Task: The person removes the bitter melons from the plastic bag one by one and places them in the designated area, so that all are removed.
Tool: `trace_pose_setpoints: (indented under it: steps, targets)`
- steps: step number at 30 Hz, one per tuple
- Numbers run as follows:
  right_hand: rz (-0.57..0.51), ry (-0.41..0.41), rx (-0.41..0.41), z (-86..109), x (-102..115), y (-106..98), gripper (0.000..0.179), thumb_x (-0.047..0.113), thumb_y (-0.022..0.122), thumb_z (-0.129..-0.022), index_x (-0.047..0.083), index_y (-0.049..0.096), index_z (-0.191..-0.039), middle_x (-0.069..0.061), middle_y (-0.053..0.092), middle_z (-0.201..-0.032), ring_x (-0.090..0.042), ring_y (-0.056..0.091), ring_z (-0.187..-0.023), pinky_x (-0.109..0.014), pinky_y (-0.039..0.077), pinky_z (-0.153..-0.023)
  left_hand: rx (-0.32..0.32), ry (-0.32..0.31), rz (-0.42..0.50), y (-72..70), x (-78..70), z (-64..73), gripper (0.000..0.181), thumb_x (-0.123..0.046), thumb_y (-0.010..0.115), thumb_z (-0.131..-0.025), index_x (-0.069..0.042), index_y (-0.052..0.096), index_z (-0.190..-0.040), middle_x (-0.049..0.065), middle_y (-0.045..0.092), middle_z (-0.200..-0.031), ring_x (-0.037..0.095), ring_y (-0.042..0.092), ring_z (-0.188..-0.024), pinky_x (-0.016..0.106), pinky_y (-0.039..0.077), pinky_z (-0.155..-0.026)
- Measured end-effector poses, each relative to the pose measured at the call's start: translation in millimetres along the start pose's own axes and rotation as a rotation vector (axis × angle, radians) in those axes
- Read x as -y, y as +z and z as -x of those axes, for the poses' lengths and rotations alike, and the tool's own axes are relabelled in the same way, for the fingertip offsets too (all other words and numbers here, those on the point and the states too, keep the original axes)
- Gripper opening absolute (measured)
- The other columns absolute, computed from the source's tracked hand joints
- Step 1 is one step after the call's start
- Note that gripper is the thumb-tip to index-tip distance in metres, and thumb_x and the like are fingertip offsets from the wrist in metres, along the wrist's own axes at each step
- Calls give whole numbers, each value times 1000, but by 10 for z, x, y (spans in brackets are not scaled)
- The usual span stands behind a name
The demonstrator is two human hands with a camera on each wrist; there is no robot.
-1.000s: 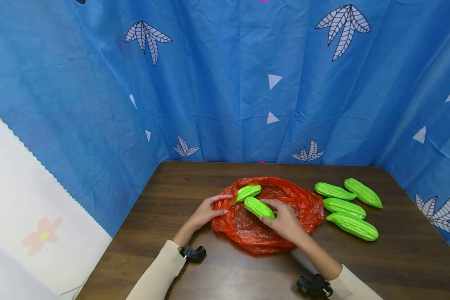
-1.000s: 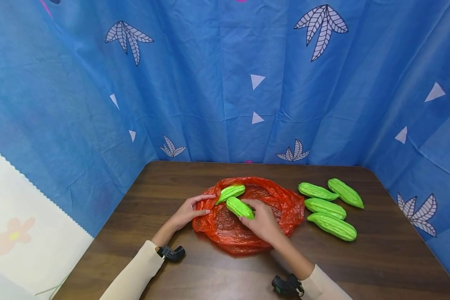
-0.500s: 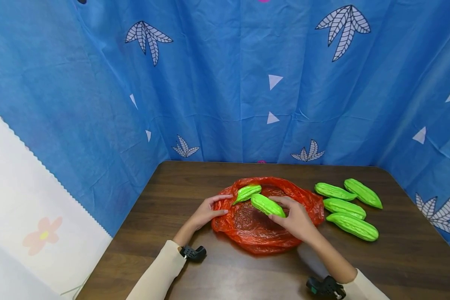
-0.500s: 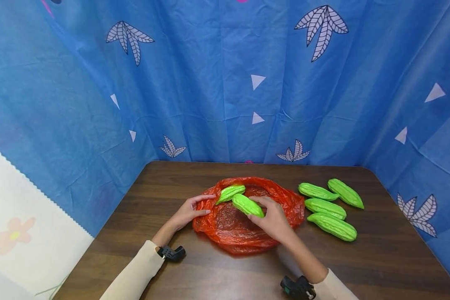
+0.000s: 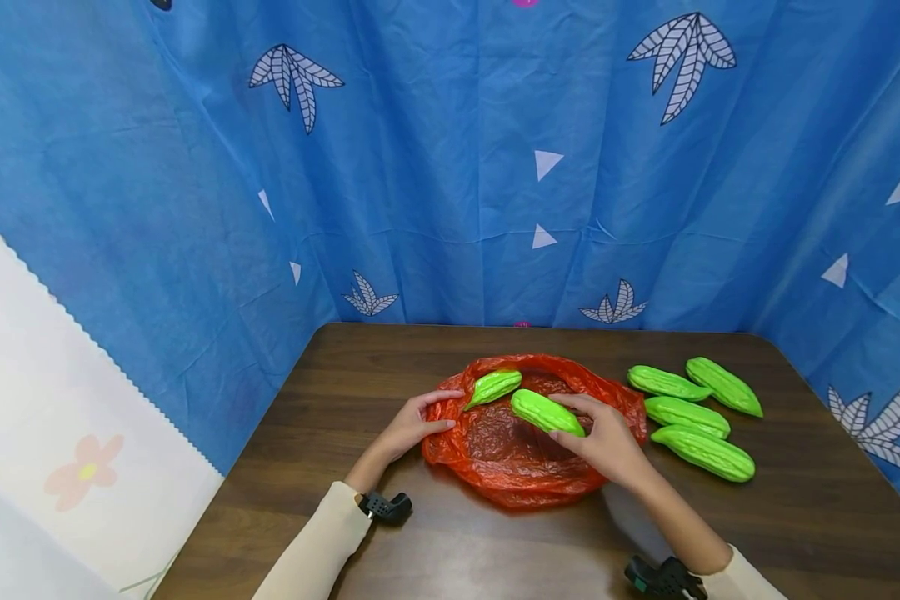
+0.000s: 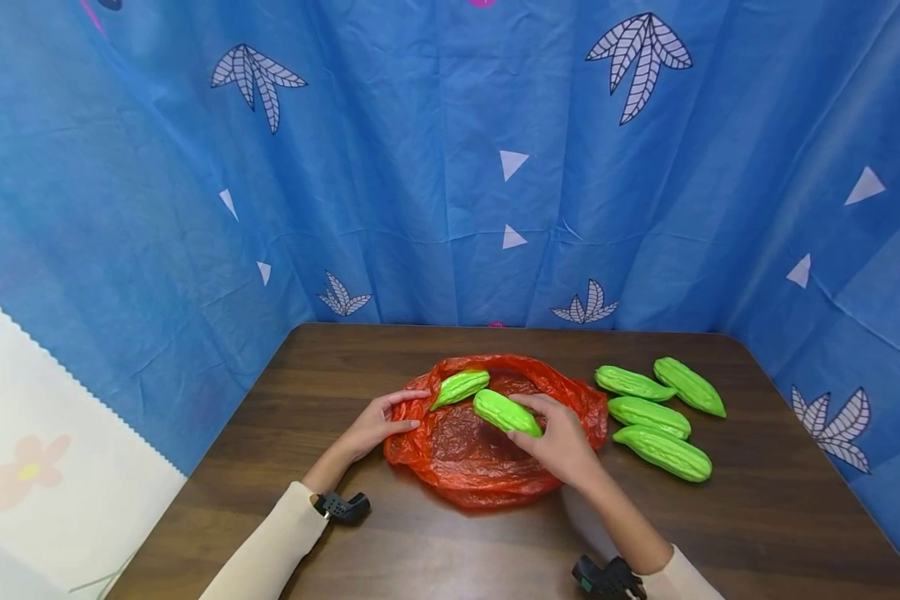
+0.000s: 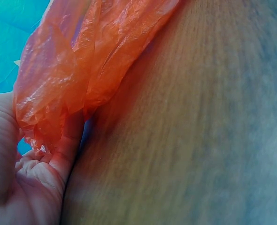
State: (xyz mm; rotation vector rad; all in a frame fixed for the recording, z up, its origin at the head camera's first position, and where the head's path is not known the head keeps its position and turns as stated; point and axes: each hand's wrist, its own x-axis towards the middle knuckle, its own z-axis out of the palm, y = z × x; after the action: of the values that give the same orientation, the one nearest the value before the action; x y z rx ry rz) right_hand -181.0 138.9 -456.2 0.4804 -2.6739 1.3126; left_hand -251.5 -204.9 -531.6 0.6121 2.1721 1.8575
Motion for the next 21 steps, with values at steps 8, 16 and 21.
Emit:
trace_pose_setpoints:
  steps: [8,16,21]
  targets:
    - [34,-9,-3,40,28,-82,53,16,83,-85,11,66,-135,-16,62,-136,-37,60,-118,-57,52,-92,4,6,-14,-6,4,1,50,-9,73,-93,-12,61,-141,16,51,-145,23,62,-114,30,57,-88]
    - [40,-2,-9,82,33,-170,53,18,83,-85,12,66,-134,-14,63,-135,-31,62,-107,-40,54,-76,-3,-2,-17,-13,-2,3,49,-13,73,-94,-14,61,-141,16,50,-147,24,60,-118,32,57,-89]
    - [11,18,-1,118,31,-229,51,17,84,-85,14,67,-133,-14,64,-132,-24,59,-92,-28,48,-59,-2,-5,-14,-11,1,10,49,-12,73,-93,-15,61,-141,15,50,-147,23,60,-117,32,57,-89]
